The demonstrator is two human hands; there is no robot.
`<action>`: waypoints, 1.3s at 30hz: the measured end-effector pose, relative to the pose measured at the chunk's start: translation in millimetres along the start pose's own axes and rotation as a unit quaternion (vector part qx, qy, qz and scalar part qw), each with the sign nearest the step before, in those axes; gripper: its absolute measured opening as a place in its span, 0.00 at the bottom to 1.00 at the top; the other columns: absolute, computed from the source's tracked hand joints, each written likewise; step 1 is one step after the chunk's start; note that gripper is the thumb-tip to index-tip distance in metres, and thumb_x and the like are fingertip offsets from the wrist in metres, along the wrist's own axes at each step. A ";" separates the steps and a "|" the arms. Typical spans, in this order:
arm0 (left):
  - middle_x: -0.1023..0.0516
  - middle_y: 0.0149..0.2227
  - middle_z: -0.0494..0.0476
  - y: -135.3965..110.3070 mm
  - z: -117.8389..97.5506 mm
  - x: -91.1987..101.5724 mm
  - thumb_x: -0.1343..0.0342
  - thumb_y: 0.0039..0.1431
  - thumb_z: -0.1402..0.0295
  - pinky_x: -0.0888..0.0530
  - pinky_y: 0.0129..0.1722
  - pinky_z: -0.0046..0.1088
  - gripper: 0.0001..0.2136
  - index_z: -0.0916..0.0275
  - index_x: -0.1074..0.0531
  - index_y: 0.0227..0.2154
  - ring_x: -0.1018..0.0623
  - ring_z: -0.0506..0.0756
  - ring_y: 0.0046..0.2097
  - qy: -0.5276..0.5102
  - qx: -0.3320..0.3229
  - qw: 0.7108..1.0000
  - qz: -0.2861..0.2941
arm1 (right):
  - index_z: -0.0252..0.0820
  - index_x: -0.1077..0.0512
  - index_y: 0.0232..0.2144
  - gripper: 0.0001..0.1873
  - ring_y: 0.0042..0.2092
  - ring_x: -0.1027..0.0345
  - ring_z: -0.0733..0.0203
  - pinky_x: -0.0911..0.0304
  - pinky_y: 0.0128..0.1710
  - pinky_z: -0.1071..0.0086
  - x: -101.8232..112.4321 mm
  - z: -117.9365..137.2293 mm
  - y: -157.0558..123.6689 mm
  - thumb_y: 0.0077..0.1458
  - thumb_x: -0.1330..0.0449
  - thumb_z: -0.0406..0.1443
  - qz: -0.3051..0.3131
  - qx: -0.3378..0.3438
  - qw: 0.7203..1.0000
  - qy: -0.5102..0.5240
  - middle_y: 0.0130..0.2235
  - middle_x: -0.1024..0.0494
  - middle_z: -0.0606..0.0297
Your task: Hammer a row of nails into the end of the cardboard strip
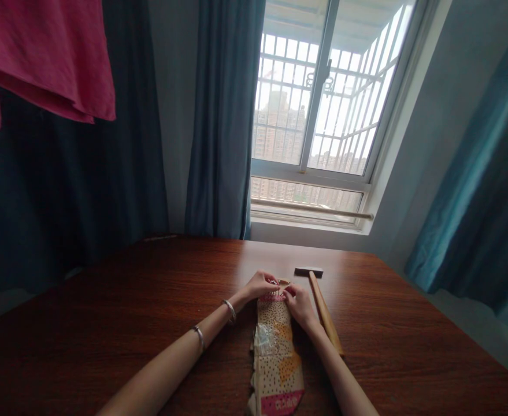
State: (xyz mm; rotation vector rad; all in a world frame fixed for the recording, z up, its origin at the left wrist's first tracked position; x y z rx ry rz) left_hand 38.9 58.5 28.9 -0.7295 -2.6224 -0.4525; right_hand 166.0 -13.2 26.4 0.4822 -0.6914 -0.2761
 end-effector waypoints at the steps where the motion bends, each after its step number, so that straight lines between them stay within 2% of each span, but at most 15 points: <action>1: 0.27 0.20 0.53 -0.1 -0.4 -0.2 0.43 0.39 0.62 0.41 0.21 0.20 0.15 0.72 0.24 0.25 0.34 0.47 0.22 0.001 0.000 1.000 0.003 | 0.39 0.30 0.20 0.10 0.29 0.35 0.60 0.43 0.29 0.72 -0.2 0.0 -0.1 0.48 0.49 0.33 0.001 0.001 1.000 0.000 0.25 0.27 0.62; 16: 0.26 0.22 0.55 0.9 -2.0 -2.6 0.42 0.41 0.63 0.38 0.23 0.20 0.14 0.71 0.24 0.26 0.32 0.48 0.24 0.006 -0.021 0.999 0.025 | 0.38 0.28 0.20 0.11 0.27 0.35 0.61 0.43 0.27 0.73 1.8 0.5 0.1 0.48 0.47 0.35 0.000 -0.021 0.999 0.036 0.23 0.26 0.62; 23: 0.27 0.21 0.54 2.6 0.0 -3.0 0.43 0.41 0.64 0.39 0.22 0.20 0.13 0.71 0.24 0.25 0.33 0.47 0.23 0.019 -0.023 0.999 0.028 | 0.35 0.25 0.27 0.11 0.28 0.32 0.59 0.38 0.27 0.71 2.3 -12.1 5.3 0.42 0.42 0.37 0.018 -0.081 0.992 0.095 0.25 0.24 0.59; 29: 0.27 0.21 0.53 1.5 -1.1 -3.2 0.44 0.41 0.64 0.39 0.23 0.20 0.13 0.70 0.24 0.27 0.33 0.47 0.23 0.013 -0.028 0.999 0.030 | 0.35 0.25 0.31 0.13 0.28 0.30 0.58 0.36 0.28 0.69 10.6 -20.4 9.8 0.42 0.43 0.35 0.007 -0.109 0.989 0.096 0.28 0.23 0.59; 31: 0.27 0.21 0.53 1.0 -1.5 -3.3 0.44 0.42 0.64 0.39 0.23 0.20 0.13 0.70 0.24 0.27 0.33 0.47 0.24 0.013 -0.028 0.999 0.028 | 0.36 0.25 0.32 0.13 0.32 0.31 0.58 0.36 0.32 0.67 19.1 -14.2 12.4 0.42 0.43 0.36 -0.017 -0.097 0.992 0.077 0.32 0.24 0.57; 34: 0.26 0.22 0.54 0.6 -2.1 -2.9 0.44 0.41 0.64 0.39 0.23 0.20 0.13 0.70 0.24 0.26 0.32 0.47 0.24 0.009 -0.029 0.999 0.022 | 0.39 0.24 0.31 0.12 0.38 0.33 0.57 0.39 0.39 0.67 26.7 3.7 18.9 0.43 0.42 0.38 -0.036 -0.044 0.998 0.019 0.36 0.25 0.58; 39: 0.25 0.24 0.54 -1.0 -5.8 -3.2 0.44 0.43 0.63 0.36 0.26 0.20 0.13 0.70 0.24 0.27 0.30 0.49 0.26 -0.007 -0.038 0.999 0.037 | 0.39 0.23 0.24 0.10 0.33 0.33 0.59 0.40 0.35 0.70 12.9 15.4 28.3 0.43 0.40 0.39 0.026 -0.019 0.999 -0.004 0.28 0.25 0.59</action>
Point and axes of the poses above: each hand's wrist, its own y-axis towards the middle knuckle, its own x-axis out of the back of the hand, z = x × y, the point moved 6 cm from there along y, towards the middle knuckle
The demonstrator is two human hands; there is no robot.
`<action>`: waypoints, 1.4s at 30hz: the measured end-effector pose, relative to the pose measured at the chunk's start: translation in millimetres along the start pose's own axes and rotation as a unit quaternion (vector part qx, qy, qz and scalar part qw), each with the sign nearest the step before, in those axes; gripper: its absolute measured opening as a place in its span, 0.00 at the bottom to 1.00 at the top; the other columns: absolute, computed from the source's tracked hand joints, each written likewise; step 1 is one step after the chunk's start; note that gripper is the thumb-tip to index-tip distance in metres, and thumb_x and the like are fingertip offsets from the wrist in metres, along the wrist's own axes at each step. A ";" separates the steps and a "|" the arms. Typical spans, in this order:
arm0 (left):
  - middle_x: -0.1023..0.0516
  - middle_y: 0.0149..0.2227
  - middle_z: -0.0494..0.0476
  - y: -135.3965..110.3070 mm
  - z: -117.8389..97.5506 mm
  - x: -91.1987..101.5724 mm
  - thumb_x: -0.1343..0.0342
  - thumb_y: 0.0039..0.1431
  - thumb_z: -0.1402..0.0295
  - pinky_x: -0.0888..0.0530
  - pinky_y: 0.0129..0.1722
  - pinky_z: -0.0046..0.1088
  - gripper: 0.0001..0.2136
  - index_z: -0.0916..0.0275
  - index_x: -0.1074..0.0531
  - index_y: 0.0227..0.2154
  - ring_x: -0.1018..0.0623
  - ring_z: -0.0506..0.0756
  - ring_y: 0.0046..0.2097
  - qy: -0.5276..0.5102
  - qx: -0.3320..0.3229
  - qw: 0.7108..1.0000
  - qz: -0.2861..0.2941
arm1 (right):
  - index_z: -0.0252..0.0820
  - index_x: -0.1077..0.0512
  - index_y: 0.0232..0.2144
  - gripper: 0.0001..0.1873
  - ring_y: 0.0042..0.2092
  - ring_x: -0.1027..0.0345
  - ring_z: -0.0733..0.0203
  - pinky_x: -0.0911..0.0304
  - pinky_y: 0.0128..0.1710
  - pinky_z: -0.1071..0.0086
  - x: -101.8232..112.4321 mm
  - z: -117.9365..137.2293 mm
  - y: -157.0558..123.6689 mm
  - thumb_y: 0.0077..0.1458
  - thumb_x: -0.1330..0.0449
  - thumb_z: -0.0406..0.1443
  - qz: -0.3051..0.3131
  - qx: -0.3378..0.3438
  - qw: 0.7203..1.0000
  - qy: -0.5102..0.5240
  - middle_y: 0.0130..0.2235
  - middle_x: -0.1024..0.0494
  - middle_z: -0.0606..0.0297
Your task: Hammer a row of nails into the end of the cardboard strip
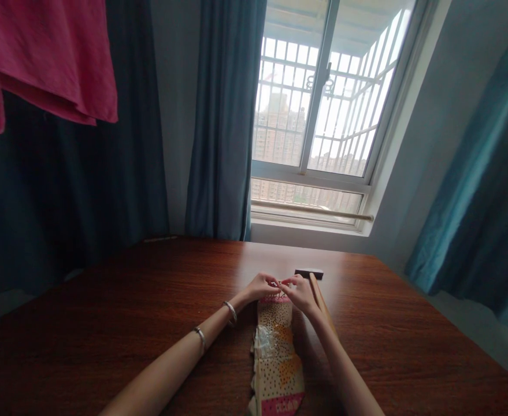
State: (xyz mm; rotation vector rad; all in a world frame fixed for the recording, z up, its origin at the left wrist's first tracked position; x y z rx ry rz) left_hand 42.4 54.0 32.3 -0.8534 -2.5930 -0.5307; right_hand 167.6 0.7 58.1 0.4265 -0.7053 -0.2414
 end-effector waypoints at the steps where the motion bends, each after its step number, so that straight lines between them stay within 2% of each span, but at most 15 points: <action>1: 0.25 0.24 0.55 -0.2 -0.7 -0.1 0.44 0.43 0.63 0.36 0.26 0.20 0.13 0.70 0.24 0.28 0.29 0.49 0.27 -0.004 -0.002 1.000 0.003 | 0.39 0.23 0.24 0.09 0.32 0.33 0.60 0.40 0.34 0.70 -2.6 -0.5 0.9 0.43 0.40 0.38 0.006 0.002 1.000 0.005 0.27 0.25 0.59; 7: 0.24 0.25 0.55 0.9 1.8 -0.7 0.43 0.43 0.63 0.35 0.27 0.20 0.14 0.70 0.24 0.28 0.29 0.50 0.28 -0.013 0.003 1.000 0.010 | 0.38 0.23 0.25 0.08 0.29 0.31 0.60 0.39 0.30 0.72 -8.7 -4.0 0.5 0.42 0.41 0.34 0.027 0.007 0.999 0.031 0.26 0.22 0.60; 12: 0.25 0.25 0.55 -0.2 0.6 0.1 0.44 0.44 0.61 0.36 0.25 0.20 0.15 0.71 0.25 0.28 0.29 0.50 0.27 0.003 0.004 1.000 0.004 | 0.37 0.22 0.23 0.10 0.28 0.30 0.59 0.39 0.28 0.72 -7.5 4.5 -1.8 0.44 0.41 0.37 0.033 0.010 0.999 0.042 0.26 0.22 0.59; 17: 0.25 0.24 0.54 -0.6 -0.8 1.0 0.44 0.44 0.63 0.36 0.27 0.21 0.14 0.71 0.24 0.28 0.29 0.49 0.28 0.014 -0.011 1.000 -0.005 | 0.38 0.22 0.23 0.11 0.29 0.30 0.59 0.40 0.29 0.72 -7.2 10.4 -3.9 0.46 0.42 0.38 0.010 0.010 0.999 0.035 0.26 0.22 0.58; 22: 0.25 0.26 0.55 -0.3 1.0 0.8 0.44 0.44 0.63 0.35 0.28 0.21 0.14 0.70 0.25 0.30 0.29 0.50 0.29 0.006 -0.013 1.000 0.005 | 0.37 0.23 0.23 0.13 0.29 0.31 0.59 0.41 0.30 0.71 -6.0 5.7 -5.1 0.47 0.42 0.40 -0.016 0.009 0.999 0.030 0.26 0.22 0.57; 32: 0.26 0.29 0.55 4.1 8.8 5.0 0.42 0.43 0.63 0.35 0.28 0.22 0.21 0.68 0.31 0.42 0.29 0.49 0.29 -0.063 0.009 0.998 0.022 | 0.37 0.23 0.26 0.15 0.28 0.31 0.60 0.38 0.28 0.71 -0.3 -1.7 -5.0 0.49 0.45 0.42 -0.021 0.004 0.997 0.074 0.25 0.22 0.59; 37: 0.25 0.30 0.56 1.7 18.3 7.3 0.45 0.44 0.65 0.34 0.32 0.24 0.20 0.68 0.32 0.42 0.28 0.51 0.32 -0.095 0.021 0.995 0.012 | 0.37 0.24 0.24 0.13 0.28 0.31 0.59 0.38 0.29 0.71 -5.7 -6.7 -5.7 0.47 0.44 0.40 -0.033 0.005 0.997 0.073 0.25 0.23 0.59; 42: 0.25 0.30 0.55 -2.5 11.4 6.9 0.44 0.42 0.68 0.34 0.31 0.23 0.18 0.68 0.30 0.40 0.28 0.51 0.32 -0.080 0.032 0.996 0.011 | 0.38 0.23 0.24 0.12 0.27 0.31 0.59 0.38 0.28 0.71 -8.4 -7.0 -6.6 0.47 0.43 0.40 -0.030 0.009 0.997 0.072 0.24 0.23 0.60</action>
Point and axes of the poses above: each hand's wrist, its own y-axis towards the middle knuckle, its own x-axis out of the back of the hand, z = x × y, the point moved 6 cm from there along y, towards the middle knuckle
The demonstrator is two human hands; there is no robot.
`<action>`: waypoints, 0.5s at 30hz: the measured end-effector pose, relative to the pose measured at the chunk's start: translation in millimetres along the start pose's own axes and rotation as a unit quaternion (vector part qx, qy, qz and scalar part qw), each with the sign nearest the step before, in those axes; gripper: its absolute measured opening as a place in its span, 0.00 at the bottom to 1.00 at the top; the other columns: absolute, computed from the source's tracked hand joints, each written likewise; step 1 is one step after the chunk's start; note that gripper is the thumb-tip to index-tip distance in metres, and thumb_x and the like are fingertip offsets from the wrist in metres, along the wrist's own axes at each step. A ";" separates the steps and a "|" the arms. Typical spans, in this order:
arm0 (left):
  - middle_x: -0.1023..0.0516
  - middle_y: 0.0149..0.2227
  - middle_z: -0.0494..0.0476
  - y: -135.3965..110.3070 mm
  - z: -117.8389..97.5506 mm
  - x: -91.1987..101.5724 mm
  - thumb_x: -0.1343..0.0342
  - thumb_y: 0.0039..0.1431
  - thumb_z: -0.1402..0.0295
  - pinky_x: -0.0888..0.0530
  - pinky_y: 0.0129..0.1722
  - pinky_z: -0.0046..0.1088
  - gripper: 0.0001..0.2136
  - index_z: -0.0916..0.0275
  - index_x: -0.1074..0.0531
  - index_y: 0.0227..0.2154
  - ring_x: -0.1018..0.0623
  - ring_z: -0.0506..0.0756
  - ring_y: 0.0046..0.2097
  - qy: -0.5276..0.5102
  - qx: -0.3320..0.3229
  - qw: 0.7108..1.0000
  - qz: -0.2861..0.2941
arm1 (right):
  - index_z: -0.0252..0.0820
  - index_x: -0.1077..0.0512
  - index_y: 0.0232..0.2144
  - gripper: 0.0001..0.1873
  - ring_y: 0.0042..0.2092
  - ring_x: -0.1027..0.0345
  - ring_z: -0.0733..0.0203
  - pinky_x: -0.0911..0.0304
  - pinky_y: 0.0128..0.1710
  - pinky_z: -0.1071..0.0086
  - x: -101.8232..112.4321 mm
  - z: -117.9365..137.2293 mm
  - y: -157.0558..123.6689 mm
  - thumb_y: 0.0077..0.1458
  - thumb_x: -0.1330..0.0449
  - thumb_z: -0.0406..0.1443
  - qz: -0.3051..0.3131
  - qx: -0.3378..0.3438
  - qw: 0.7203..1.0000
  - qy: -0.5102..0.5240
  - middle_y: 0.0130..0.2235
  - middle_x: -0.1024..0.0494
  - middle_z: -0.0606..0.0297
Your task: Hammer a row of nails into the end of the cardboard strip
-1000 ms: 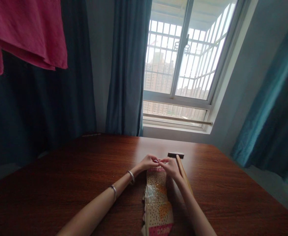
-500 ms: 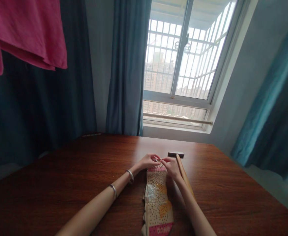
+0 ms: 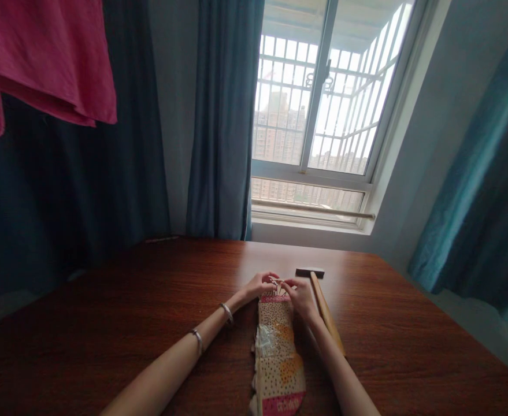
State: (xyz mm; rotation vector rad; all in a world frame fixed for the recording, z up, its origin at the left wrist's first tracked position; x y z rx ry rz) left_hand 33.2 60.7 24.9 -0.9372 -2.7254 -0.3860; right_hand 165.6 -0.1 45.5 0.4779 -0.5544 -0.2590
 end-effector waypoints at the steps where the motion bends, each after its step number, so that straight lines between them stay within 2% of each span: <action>1: 0.25 0.30 0.55 -0.8 -2.8 -1.3 0.44 0.42 0.68 0.34 0.31 0.23 0.17 0.68 0.29 0.38 0.28 0.51 0.32 0.013 -0.002 1.000 -0.001 | 0.38 0.23 0.24 0.12 0.27 0.31 0.59 0.38 0.28 0.71 0.0 1.0 -0.2 0.48 0.43 0.39 0.000 0.001 1.000 0.000 0.23 0.23 0.60; 5: 0.25 0.29 0.56 -2.2 -8.9 -6.9 0.43 0.42 0.66 0.34 0.29 0.22 0.15 0.69 0.27 0.34 0.28 0.50 0.31 0.037 -0.006 0.999 -0.013 | 0.39 0.23 0.25 0.12 0.27 0.30 0.59 0.39 0.28 0.71 -1.4 5.6 -1.2 0.48 0.44 0.38 0.009 0.011 1.000 0.003 0.25 0.22 0.60; 15: 0.25 0.25 0.55 1.5 -1.0 -10.3 0.43 0.41 0.64 0.35 0.27 0.21 0.13 0.70 0.25 0.28 0.29 0.49 0.27 0.062 -0.010 0.998 -0.021 | 0.39 0.23 0.27 0.12 0.29 0.30 0.58 0.39 0.28 0.71 -2.7 4.5 -1.2 0.49 0.45 0.38 0.013 0.015 1.000 -0.005 0.27 0.21 0.59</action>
Point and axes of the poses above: each hand's wrist, its own y-axis towards the middle knuckle, its own x-axis out of the back of the hand, z = x × y, the point moved 6 cm from there along y, towards the middle knuckle
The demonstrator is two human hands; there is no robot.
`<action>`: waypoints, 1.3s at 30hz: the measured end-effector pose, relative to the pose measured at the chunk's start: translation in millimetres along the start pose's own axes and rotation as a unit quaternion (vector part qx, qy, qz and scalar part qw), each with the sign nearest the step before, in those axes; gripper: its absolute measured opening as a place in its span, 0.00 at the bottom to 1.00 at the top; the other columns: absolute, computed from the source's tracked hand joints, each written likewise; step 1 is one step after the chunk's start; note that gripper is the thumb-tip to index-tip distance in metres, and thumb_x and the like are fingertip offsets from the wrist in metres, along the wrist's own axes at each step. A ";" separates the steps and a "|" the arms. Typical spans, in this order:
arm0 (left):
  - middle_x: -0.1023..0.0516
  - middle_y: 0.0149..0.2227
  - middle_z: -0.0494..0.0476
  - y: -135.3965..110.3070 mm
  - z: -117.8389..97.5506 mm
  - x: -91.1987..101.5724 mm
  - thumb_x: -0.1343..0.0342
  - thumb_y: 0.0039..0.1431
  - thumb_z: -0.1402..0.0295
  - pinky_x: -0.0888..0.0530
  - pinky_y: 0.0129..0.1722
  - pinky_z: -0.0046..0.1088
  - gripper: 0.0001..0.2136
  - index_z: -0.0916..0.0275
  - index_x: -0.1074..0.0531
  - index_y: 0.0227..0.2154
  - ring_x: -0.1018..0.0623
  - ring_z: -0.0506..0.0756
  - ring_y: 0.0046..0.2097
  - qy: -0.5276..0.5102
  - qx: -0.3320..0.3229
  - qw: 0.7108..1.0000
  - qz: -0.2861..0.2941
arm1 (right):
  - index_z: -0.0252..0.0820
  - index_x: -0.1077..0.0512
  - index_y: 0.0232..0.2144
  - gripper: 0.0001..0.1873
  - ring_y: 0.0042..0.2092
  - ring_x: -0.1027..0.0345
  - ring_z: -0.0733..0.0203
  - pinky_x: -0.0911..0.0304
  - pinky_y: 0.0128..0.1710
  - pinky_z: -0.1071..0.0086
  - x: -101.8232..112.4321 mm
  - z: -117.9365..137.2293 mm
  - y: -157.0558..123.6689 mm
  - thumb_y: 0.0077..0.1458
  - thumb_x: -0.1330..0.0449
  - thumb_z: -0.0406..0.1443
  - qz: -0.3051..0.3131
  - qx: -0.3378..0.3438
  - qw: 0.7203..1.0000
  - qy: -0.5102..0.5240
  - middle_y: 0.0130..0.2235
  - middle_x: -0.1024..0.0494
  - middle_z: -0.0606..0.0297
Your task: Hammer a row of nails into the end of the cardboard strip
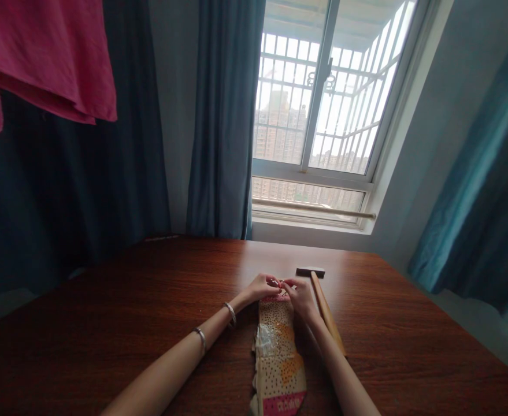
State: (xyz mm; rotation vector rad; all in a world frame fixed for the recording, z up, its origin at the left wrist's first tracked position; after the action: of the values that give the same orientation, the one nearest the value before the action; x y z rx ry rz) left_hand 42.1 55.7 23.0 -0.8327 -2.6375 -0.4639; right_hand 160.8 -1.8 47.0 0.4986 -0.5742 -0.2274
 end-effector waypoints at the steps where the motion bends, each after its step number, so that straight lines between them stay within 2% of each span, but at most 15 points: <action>1: 0.25 0.25 0.55 0.1 0.2 -0.2 0.43 0.41 0.64 0.36 0.26 0.21 0.13 0.70 0.25 0.27 0.29 0.49 0.27 0.000 0.001 1.000 0.002 | 0.39 0.23 0.26 0.12 0.28 0.30 0.58 0.39 0.28 0.71 0.2 1.1 -0.1 0.49 0.45 0.37 0.002 0.000 1.000 0.000 0.26 0.21 0.59; 11: 0.31 0.19 0.51 0.6 2.4 -0.8 0.44 0.43 0.64 0.43 0.21 0.19 0.12 0.71 0.27 0.22 0.36 0.45 0.22 -0.013 -0.009 1.000 0.008 | 0.39 0.23 0.25 0.11 0.28 0.30 0.60 0.40 0.28 0.72 2.4 5.6 -1.2 0.49 0.45 0.36 -0.002 0.001 1.000 -0.011 0.26 0.22 0.60; 18: 0.29 0.20 0.52 -1.4 5.2 -3.5 0.44 0.43 0.62 0.42 0.21 0.20 0.13 0.71 0.26 0.23 0.35 0.46 0.21 -0.030 0.008 0.999 0.013 | 0.38 0.24 0.25 0.12 0.29 0.31 0.60 0.38 0.31 0.70 -3.4 2.2 -1.6 0.50 0.46 0.37 0.003 0.009 1.000 -0.022 0.26 0.23 0.60; 20: 0.28 0.21 0.54 -1.4 6.3 -2.7 0.44 0.42 0.61 0.41 0.21 0.20 0.14 0.71 0.26 0.24 0.34 0.47 0.22 -0.021 0.014 1.000 0.003 | 0.38 0.24 0.28 0.12 0.32 0.31 0.59 0.38 0.34 0.69 1.5 3.2 -0.2 0.50 0.45 0.37 0.001 0.008 1.000 -0.030 0.29 0.23 0.58; 23: 0.27 0.21 0.55 -1.1 8.1 -2.4 0.43 0.41 0.62 0.40 0.21 0.20 0.14 0.71 0.25 0.24 0.33 0.47 0.22 -0.010 0.017 1.000 -0.004 | 0.37 0.26 0.37 0.14 0.36 0.32 0.58 0.38 0.37 0.68 25.2 3.8 0.6 0.49 0.45 0.38 -0.006 -0.028 0.995 -0.100 0.36 0.24 0.57; 25: 0.27 0.21 0.55 -0.9 9.7 -3.1 0.43 0.41 0.62 0.41 0.21 0.20 0.14 0.71 0.25 0.24 0.34 0.47 0.22 -0.013 0.019 1.000 -0.003 | 0.37 0.28 0.40 0.15 0.38 0.32 0.57 0.39 0.39 0.67 49.4 1.0 -4.6 0.50 0.47 0.35 -0.001 -0.083 0.975 -0.207 0.39 0.26 0.54; 28: 0.27 0.20 0.54 -0.7 11.9 -4.0 0.44 0.41 0.62 0.41 0.21 0.20 0.14 0.71 0.25 0.24 0.34 0.47 0.21 -0.019 0.020 1.000 -0.004 | 0.34 0.28 0.38 0.15 0.41 0.33 0.48 0.41 0.40 0.60 83.0 -7.6 -25.8 0.51 0.49 0.36 0.054 -0.177 0.902 -0.390 0.38 0.27 0.47; 30: 0.27 0.20 0.54 -0.6 12.5 -4.1 0.44 0.41 0.62 0.41 0.21 0.20 0.14 0.71 0.25 0.24 0.33 0.47 0.22 -0.019 0.018 1.000 -0.008 | 0.31 0.28 0.36 0.21 0.40 0.33 0.44 0.40 0.37 0.58 97.6 -13.6 -44.8 0.54 0.54 0.41 0.082 -0.231 0.865 -0.438 0.38 0.29 0.42; 32: 0.26 0.21 0.54 -0.9 11.8 -3.8 0.43 0.41 0.62 0.40 0.22 0.21 0.14 0.71 0.25 0.24 0.32 0.47 0.22 -0.015 0.016 1.000 -0.013 | 0.31 0.29 0.35 0.25 0.38 0.31 0.44 0.39 0.35 0.58 101.3 -17.4 -60.7 0.56 0.57 0.44 0.099 -0.255 0.854 -0.443 0.37 0.29 0.41; 34: 0.26 0.22 0.55 -1.9 9.8 -3.5 0.44 0.41 0.62 0.39 0.23 0.21 0.14 0.71 0.25 0.24 0.31 0.48 0.23 -0.010 0.016 1.000 -0.015 | 0.33 0.30 0.35 0.25 0.37 0.30 0.46 0.38 0.34 0.60 96.2 -18.0 -69.4 0.56 0.58 0.46 0.106 -0.245 0.858 -0.439 0.37 0.29 0.44; 39: 0.26 0.21 0.55 -6.1 2.1 -2.8 0.44 0.41 0.61 0.38 0.23 0.21 0.14 0.70 0.26 0.24 0.31 0.48 0.23 -0.005 0.025 1.000 -0.014 | 0.34 0.32 0.36 0.17 0.36 0.30 0.49 0.38 0.32 0.63 81.7 -21.5 -69.7 0.56 0.55 0.41 0.098 -0.215 0.860 -0.452 0.36 0.29 0.49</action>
State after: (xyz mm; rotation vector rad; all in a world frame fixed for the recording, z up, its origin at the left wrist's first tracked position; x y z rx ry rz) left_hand 40.2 50.4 18.7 -0.7858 -2.6617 -0.4015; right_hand 235.2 -81.1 33.7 -0.1481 -1.4476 -0.3840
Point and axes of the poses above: each hand's wrist, its own y-axis towards the middle knuckle, its own x-axis out of the back of the hand, z = x × y, the point moved 6 cm from there along y, towards the middle knuckle
